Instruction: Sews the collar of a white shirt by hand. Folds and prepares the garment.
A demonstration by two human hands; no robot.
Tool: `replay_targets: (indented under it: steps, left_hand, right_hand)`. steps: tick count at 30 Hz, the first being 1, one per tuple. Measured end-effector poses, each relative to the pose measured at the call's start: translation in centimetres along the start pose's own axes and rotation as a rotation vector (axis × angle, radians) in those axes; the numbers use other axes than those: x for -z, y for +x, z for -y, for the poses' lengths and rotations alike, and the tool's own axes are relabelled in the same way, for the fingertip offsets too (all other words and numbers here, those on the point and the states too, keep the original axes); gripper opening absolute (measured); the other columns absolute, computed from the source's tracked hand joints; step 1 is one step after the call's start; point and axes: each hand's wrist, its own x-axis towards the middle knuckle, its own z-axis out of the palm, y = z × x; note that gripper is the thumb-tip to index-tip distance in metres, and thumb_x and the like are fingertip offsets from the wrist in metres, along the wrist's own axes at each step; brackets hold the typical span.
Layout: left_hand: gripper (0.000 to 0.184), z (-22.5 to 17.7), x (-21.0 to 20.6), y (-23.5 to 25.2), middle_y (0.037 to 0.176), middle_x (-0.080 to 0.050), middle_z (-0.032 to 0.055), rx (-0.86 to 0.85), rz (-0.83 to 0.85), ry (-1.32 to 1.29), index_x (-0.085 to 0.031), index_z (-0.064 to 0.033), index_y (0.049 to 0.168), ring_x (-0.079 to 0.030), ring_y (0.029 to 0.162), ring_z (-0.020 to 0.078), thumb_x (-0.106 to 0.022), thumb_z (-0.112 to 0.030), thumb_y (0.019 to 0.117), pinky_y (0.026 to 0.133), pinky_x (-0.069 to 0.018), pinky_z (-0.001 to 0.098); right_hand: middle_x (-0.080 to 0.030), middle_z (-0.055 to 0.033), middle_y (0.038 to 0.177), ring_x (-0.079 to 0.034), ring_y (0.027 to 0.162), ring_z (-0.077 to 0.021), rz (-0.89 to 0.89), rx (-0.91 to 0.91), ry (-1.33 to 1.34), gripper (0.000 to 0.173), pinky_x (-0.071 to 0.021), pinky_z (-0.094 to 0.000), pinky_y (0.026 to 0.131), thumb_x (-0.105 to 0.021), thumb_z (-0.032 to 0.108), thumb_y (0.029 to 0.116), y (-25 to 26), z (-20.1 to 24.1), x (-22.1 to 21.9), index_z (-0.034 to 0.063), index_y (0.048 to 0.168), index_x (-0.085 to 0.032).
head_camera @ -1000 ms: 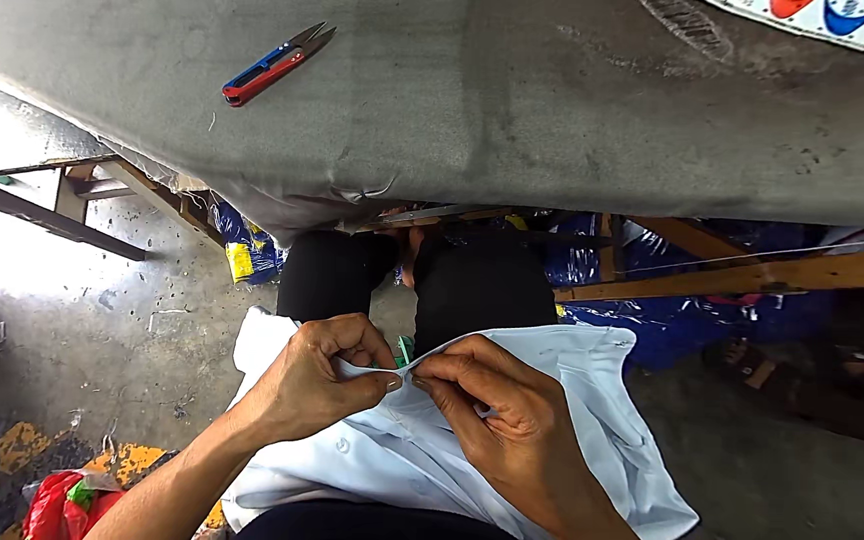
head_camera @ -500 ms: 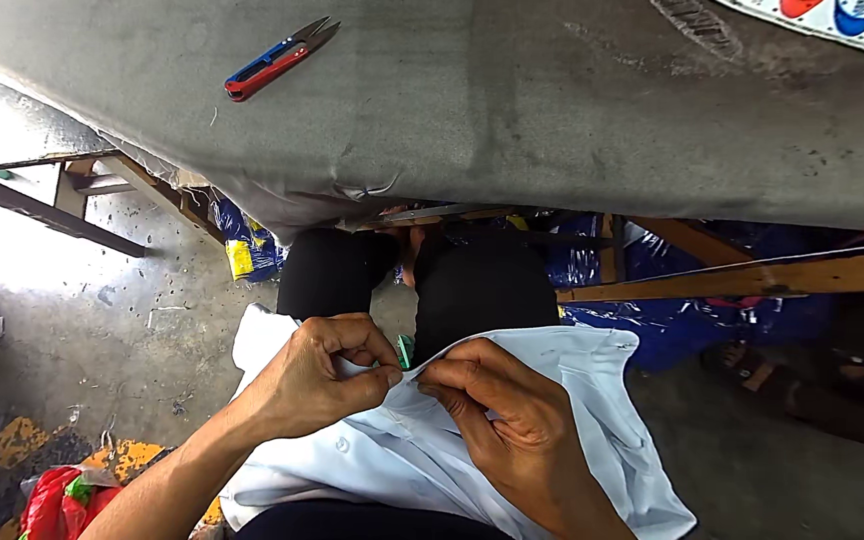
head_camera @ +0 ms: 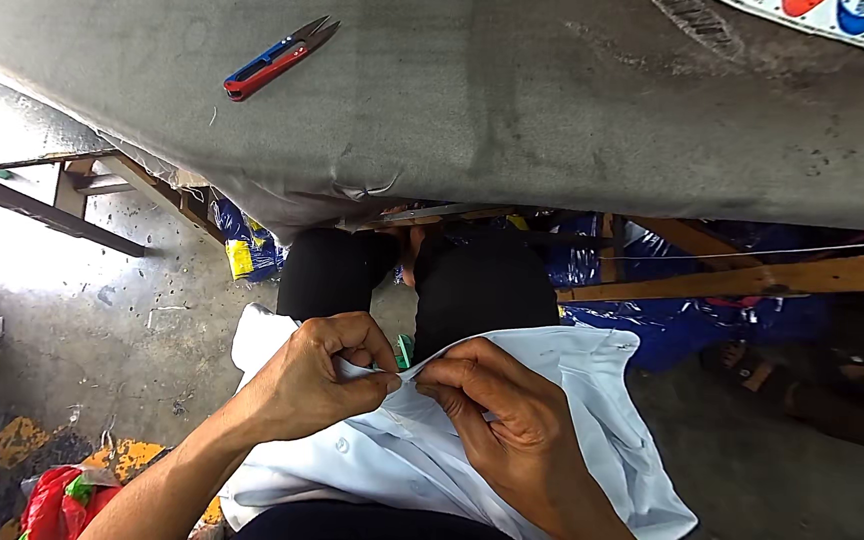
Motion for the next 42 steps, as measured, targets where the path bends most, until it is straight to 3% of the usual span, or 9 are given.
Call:
replay_targets:
  steps: [14,18,24,28,30,33,36,42]
  left_hand:
    - [0.009,0.2,0.2,-0.1,0.084,-0.061,-0.0036,-0.028,0.039,-0.065,-0.071,-0.0039,0.097,-0.053,0.071,-0.0015,-0.069,-0.012,0.0959,0.06,-0.0424,0.0133]
    - [0.009,0.5,0.3,0.1,0.086,-0.063,-0.0034,-0.031,0.098,-0.189,-0.069,-0.002,0.101,-0.055,0.071,-0.002,-0.065,-0.01,0.0984,0.062,-0.0454,0.0139]
    - [0.008,1.4,-0.6,0.5,0.089,-0.064,-0.0029,-0.052,0.154,-0.442,-0.067,-0.0026,0.102,-0.058,0.076,0.0003,-0.062,-0.008,0.0991,0.067,-0.0486,0.017]
    - [0.008,1.5,-1.5,0.5,0.089,-0.067,-0.003,-0.066,0.116,-0.497,-0.067,-0.0017,0.105,-0.061,0.079,0.0013,-0.063,-0.005,0.0989,0.072,-0.0514,0.0189]
    - [0.008,1.3,-1.6,0.5,0.085,-0.067,-0.0038,-0.054,0.061,-0.468,-0.067,-0.0017,0.105,-0.062,0.076,0.001,-0.064,-0.005,0.0986,0.07,-0.0517,0.0186]
    - [0.006,0.8,-1.2,0.5,0.08,-0.065,-0.0052,-0.033,0.005,-0.376,-0.068,-0.0025,0.103,-0.058,0.07,-0.0004,-0.064,-0.006,0.0983,0.064,-0.0488,0.0168]
    - [0.007,0.6,-1.2,0.6,0.079,-0.064,-0.0053,-0.035,-0.01,-0.323,-0.068,-0.0023,0.102,-0.058,0.069,-0.0004,-0.065,-0.007,0.0981,0.063,-0.0478,0.0164]
    - [0.007,0.2,-1.4,0.4,0.078,-0.064,-0.0037,-0.056,-0.054,-0.264,-0.067,-0.0008,0.1,-0.057,0.069,0.0003,-0.066,-0.007,0.0973,0.064,-0.0485,0.0171]
  right_hand:
    - [-0.066,-0.0021,0.09,-0.062,0.084,-0.0026,-0.016,-0.002,0.063,0.012,-0.0508,-0.0145,0.072,-0.068,0.016,0.0995,0.1,0.0,0.0,0.0083,0.097,-0.077]
    - [-0.068,-0.0025,0.091,-0.063,0.084,-0.0029,-0.024,-0.003,0.123,0.012,-0.0519,-0.0144,0.072,-0.069,0.015,0.0989,0.2,0.0,0.0,0.0066,0.096,-0.076]
    - [-0.069,-0.0023,0.092,-0.064,0.082,-0.0027,-0.037,-0.018,0.378,0.01,-0.0549,-0.0152,0.071,-0.072,0.011,0.0958,0.6,0.1,-0.1,0.0017,0.097,-0.071]
    - [-0.065,0.0015,0.086,-0.064,0.072,-0.0026,-0.022,-0.068,0.587,0.021,-0.0561,-0.0166,0.062,-0.076,0.01,0.0925,1.7,0.7,-0.4,0.0063,0.102,-0.058]
    - [-0.066,-0.0002,0.086,-0.065,0.072,-0.0055,0.017,-0.083,0.52,0.024,-0.0586,-0.0197,0.063,-0.076,0.012,0.0931,2.1,0.7,0.1,0.0039,0.107,-0.058]
    - [-0.07,-0.0035,0.101,-0.068,0.085,-0.0063,0.027,0.008,0.179,0.029,-0.0597,-0.0211,0.074,-0.071,0.023,0.0988,2.5,1.3,1.7,0.0006,0.117,-0.068]
    - [-0.071,-0.0062,0.107,-0.069,0.09,-0.006,0.025,0.075,-0.023,0.021,-0.0599,-0.0193,0.077,-0.065,0.021,0.1027,2.8,2.5,2.2,0.0048,0.111,-0.074]
    - [-0.07,-0.0061,0.103,-0.067,0.094,-0.0054,0.075,0.077,-0.102,0.018,-0.0565,-0.0161,0.079,-0.063,0.019,0.1026,3.4,2.9,0.9,0.0059,0.1,-0.076]
